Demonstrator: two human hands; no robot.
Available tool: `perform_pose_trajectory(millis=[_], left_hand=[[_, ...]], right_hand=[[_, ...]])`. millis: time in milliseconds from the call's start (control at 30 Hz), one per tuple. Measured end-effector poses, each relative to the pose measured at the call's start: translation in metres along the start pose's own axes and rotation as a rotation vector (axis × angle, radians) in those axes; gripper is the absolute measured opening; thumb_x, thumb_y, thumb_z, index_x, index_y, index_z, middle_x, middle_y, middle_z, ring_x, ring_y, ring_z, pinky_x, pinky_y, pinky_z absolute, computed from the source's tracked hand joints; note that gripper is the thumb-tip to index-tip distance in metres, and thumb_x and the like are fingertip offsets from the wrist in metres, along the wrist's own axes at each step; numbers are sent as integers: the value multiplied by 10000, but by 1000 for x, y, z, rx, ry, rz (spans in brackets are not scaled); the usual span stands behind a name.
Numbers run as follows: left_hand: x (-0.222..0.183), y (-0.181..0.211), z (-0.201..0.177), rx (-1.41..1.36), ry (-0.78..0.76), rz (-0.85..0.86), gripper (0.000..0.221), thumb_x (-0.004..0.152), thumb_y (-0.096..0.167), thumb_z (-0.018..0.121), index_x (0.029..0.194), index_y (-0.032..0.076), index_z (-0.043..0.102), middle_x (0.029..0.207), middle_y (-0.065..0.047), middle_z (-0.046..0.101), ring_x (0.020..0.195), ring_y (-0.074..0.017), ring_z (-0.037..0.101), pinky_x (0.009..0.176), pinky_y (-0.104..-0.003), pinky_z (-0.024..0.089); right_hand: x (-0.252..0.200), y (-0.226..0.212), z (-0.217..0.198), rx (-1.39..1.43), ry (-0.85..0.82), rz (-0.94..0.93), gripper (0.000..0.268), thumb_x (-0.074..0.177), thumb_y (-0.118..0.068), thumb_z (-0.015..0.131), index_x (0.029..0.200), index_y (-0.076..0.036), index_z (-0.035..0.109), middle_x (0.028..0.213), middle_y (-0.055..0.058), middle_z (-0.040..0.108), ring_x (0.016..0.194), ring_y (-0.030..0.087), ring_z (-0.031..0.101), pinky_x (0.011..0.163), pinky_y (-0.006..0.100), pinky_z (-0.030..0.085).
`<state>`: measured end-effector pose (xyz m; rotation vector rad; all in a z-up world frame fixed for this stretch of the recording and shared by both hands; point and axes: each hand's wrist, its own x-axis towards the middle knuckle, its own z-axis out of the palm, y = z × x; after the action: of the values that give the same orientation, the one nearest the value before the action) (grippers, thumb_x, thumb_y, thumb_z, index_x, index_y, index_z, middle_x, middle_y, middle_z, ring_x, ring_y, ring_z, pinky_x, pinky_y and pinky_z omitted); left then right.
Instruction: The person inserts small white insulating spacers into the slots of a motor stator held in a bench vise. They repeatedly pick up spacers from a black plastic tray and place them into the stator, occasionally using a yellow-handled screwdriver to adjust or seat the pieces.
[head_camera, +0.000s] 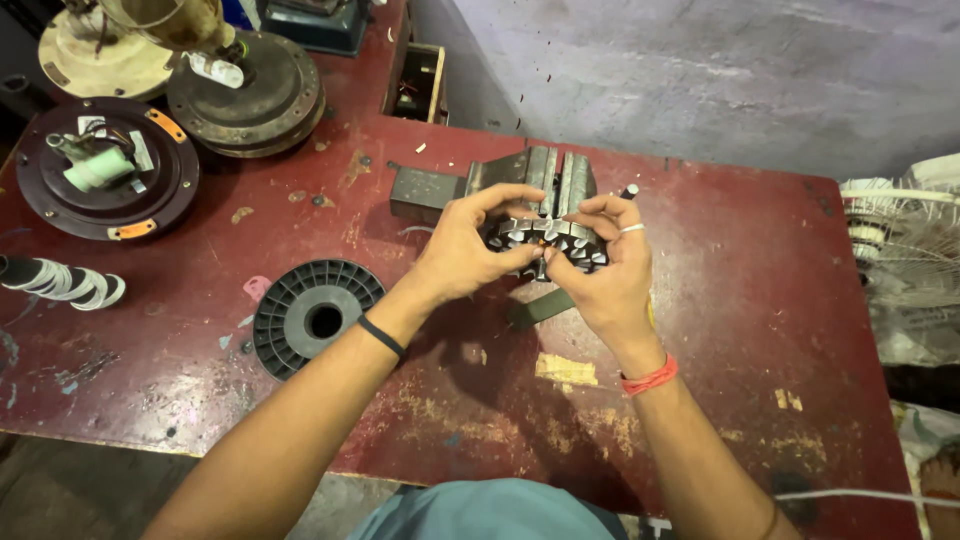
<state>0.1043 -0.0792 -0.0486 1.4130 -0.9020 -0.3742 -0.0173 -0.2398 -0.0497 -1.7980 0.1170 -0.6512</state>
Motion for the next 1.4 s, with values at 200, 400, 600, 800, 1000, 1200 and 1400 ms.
perform_pose_trajectory(millis=[200,400,600,800,1000,1200,1400], left_hand=[[-2,0,1,131,44,1,518,778,105,855,1220,59,588,1005,-63,791,966,-114,727,908,-299,563],[-3,-1,2,-32,11,53,583,794,48,840,1297,56,547,1111,-70,765,1074,-119,681,986,-301,538],[-3,-1,7,-16,42,45,528,814,65,824,1277,53,570,1088,-44,719,1060,-102,682,951,-280,553],[-1,-6,12,78,77,63,456,817,107,844,1154,53,542,1018,-29,701,935,-88,627,846,-269,526],[-1,-8,10,19,47,97,454,826,46,823,1167,54,523,1069,-39,684,1006,-103,626,913,-274,526],[-5,-5,7,-45,1,55,575,795,45,849,1264,62,516,1171,-50,706,1119,-122,665,986,-291,534],[-1,-5,14,111,69,67,541,795,52,868,1217,63,529,1074,-81,732,1046,-146,694,944,-315,551]], right_hand=[[-3,8,-3,44,-16,-51,514,875,62,770,1245,-44,429,1148,112,657,1058,130,660,949,269,561],[0,6,-8,175,-21,-20,569,877,88,736,1312,-56,400,1157,108,671,1069,133,655,957,277,553],[-3,6,-4,120,1,-35,560,874,94,752,1292,-52,410,1141,110,673,1051,135,658,959,275,544],[-4,9,0,123,0,-96,502,905,96,743,1220,-65,388,1128,92,646,1052,113,624,981,272,533],[-4,10,-10,188,-16,-42,495,895,69,762,1242,-58,433,1160,108,676,1095,139,649,986,282,546],[-31,22,-67,-169,267,31,298,961,-74,752,1191,-24,570,1097,122,723,1061,192,704,949,329,568],[-69,26,-121,-979,-43,694,535,796,-376,816,1192,-48,671,1049,176,766,957,308,753,865,418,572]])
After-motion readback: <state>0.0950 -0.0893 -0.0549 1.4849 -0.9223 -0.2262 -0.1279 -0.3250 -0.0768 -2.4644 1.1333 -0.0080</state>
